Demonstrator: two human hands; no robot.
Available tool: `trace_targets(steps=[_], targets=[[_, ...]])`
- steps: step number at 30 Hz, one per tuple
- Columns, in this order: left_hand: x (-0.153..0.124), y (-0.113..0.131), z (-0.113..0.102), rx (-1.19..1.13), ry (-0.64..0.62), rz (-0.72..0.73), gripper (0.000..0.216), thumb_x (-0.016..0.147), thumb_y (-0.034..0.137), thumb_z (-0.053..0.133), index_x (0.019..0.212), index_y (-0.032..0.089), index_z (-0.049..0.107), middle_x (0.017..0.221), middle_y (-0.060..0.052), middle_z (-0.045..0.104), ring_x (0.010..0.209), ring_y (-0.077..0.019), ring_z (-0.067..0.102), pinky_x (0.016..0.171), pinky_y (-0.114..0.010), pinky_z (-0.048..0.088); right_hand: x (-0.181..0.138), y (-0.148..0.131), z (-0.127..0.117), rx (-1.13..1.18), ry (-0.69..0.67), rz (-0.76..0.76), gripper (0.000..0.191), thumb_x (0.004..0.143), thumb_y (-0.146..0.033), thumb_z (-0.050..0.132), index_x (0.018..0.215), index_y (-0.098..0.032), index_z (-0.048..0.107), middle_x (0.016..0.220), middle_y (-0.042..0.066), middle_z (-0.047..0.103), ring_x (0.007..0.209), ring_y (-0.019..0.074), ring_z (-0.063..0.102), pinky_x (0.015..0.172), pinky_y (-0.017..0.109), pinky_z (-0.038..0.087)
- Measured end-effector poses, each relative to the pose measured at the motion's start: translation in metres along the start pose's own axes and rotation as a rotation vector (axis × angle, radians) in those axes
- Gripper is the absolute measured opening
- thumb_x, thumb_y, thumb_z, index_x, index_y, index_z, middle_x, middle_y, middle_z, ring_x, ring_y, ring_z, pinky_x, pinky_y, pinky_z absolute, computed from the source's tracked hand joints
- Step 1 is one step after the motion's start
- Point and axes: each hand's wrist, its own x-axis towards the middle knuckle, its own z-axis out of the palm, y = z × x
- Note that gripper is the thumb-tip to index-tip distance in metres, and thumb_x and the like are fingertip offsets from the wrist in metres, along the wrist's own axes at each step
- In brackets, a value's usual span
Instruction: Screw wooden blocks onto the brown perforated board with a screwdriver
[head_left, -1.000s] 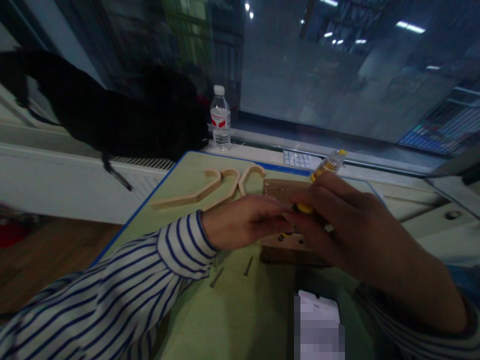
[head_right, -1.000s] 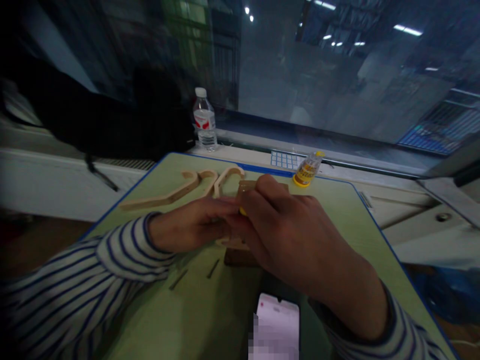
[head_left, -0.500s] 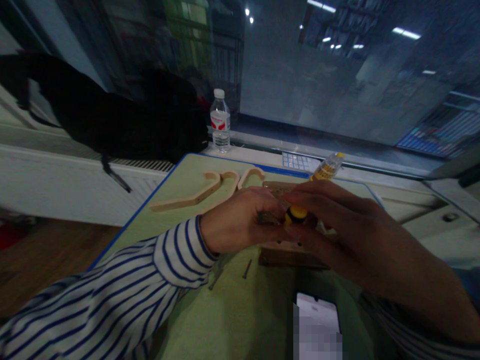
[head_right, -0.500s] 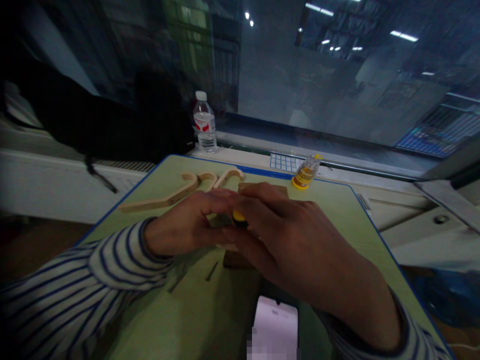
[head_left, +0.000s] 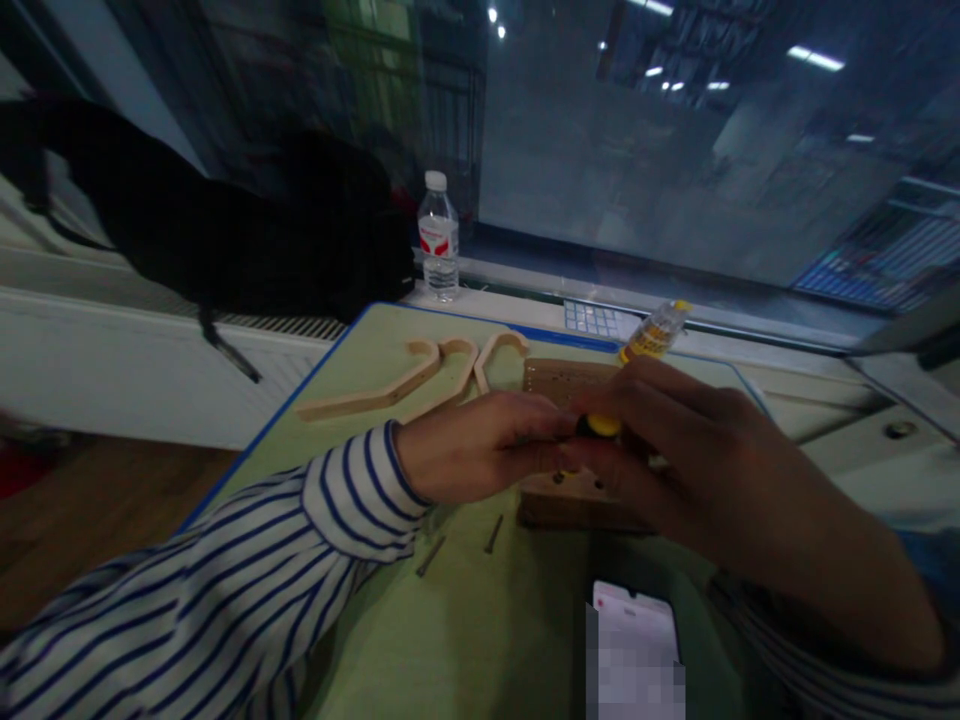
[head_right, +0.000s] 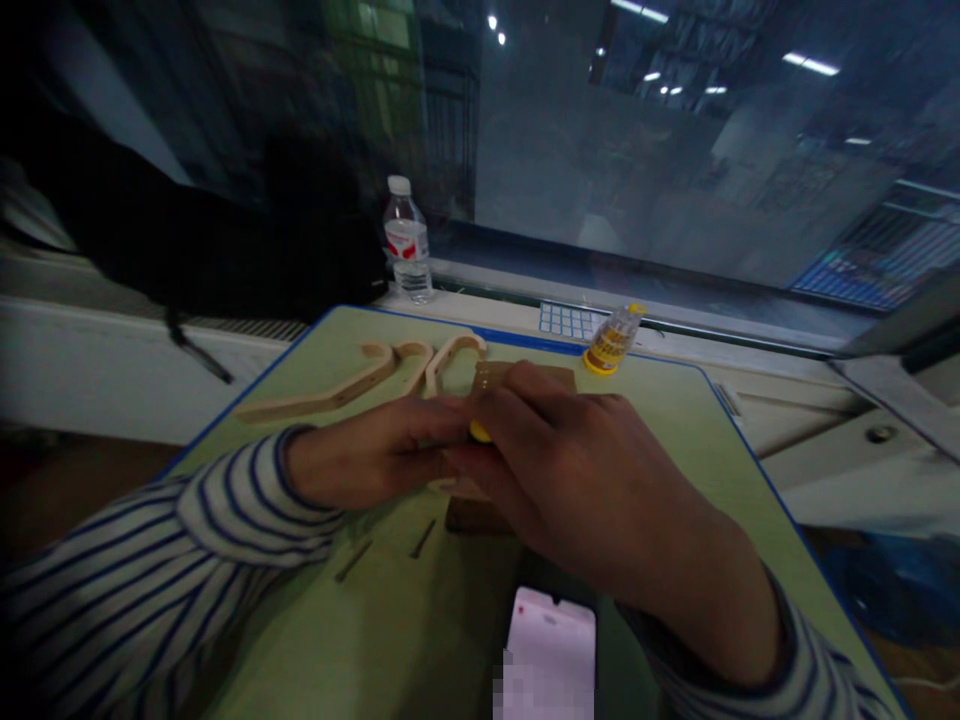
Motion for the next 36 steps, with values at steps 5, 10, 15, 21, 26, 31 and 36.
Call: trace_targets(steps=[5,10,15,21,26,31,36], targets=[[0.002,0.003,0.001,0.106,0.042,0.024,0.021,0.093,0.029,0.054,0.102,0.014,0.066,0.098,-0.005,0.067,0.091,-0.0163,0.061,0.081,-0.027,0.044,-0.001,0.0,0.0,-0.015,-0.008,0.0,0.022,0.094,-0.03,0.052,0.11,-0.015,0.058,0.11,0.011,0.066,0.092,0.0236,0.066,0.07,0.035,0.055],[0.003,0.008,0.006,0.298,0.276,0.05,0.026,0.084,0.041,0.066,0.093,0.016,0.07,0.078,-0.002,0.065,0.076,-0.0156,0.058,0.072,-0.028,0.042,-0.002,0.002,-0.002,-0.029,-0.02,0.037,0.027,0.094,-0.036,0.051,0.111,-0.017,0.059,0.107,0.009,0.067,0.088,0.0231,0.067,0.067,0.036,0.055],[0.003,0.011,0.009,0.281,0.289,0.038,0.025,0.087,0.038,0.063,0.078,0.016,0.07,0.078,-0.002,0.067,0.077,-0.015,0.061,0.073,-0.027,0.043,-0.007,0.004,-0.009,0.056,-0.038,-0.008,0.035,0.094,-0.027,0.052,0.128,-0.02,0.053,0.126,0.006,0.064,0.108,0.0195,0.063,0.088,0.033,0.053],[0.003,0.004,0.005,0.087,0.133,0.025,0.018,0.092,0.029,0.056,0.092,0.018,0.071,0.089,-0.002,0.069,0.09,-0.0155,0.063,0.082,-0.025,0.045,-0.008,0.002,-0.007,0.049,-0.02,-0.06,0.034,0.092,-0.016,0.054,0.125,-0.019,0.055,0.12,0.004,0.067,0.104,0.0177,0.065,0.087,0.029,0.052],[0.001,-0.004,0.006,-0.101,0.05,-0.016,0.02,0.094,0.022,0.05,0.104,0.014,0.066,0.1,-0.006,0.069,0.093,-0.016,0.063,0.082,-0.027,0.049,-0.001,-0.001,-0.001,-0.089,0.009,-0.026,0.021,0.094,-0.026,0.052,0.104,-0.013,0.064,0.093,0.009,0.067,0.078,0.0221,0.065,0.061,0.033,0.052],[0.0,-0.003,0.005,-0.198,0.046,-0.048,0.02,0.093,0.017,0.05,0.106,0.016,0.066,0.098,-0.004,0.07,0.092,-0.0146,0.064,0.082,-0.026,0.049,0.001,-0.003,0.002,-0.151,0.032,-0.028,0.02,0.095,-0.028,0.05,0.097,-0.014,0.065,0.088,0.008,0.065,0.074,0.0204,0.064,0.06,0.032,0.05],[0.002,-0.003,0.005,-0.046,0.1,-0.032,0.017,0.085,0.025,0.065,0.1,0.019,0.07,0.095,-0.002,0.069,0.09,-0.0154,0.062,0.083,-0.027,0.047,0.002,-0.002,0.005,-0.17,0.021,-0.039,0.023,0.096,-0.027,0.048,0.104,-0.014,0.064,0.091,0.009,0.065,0.076,0.0202,0.065,0.059,0.031,0.05]])
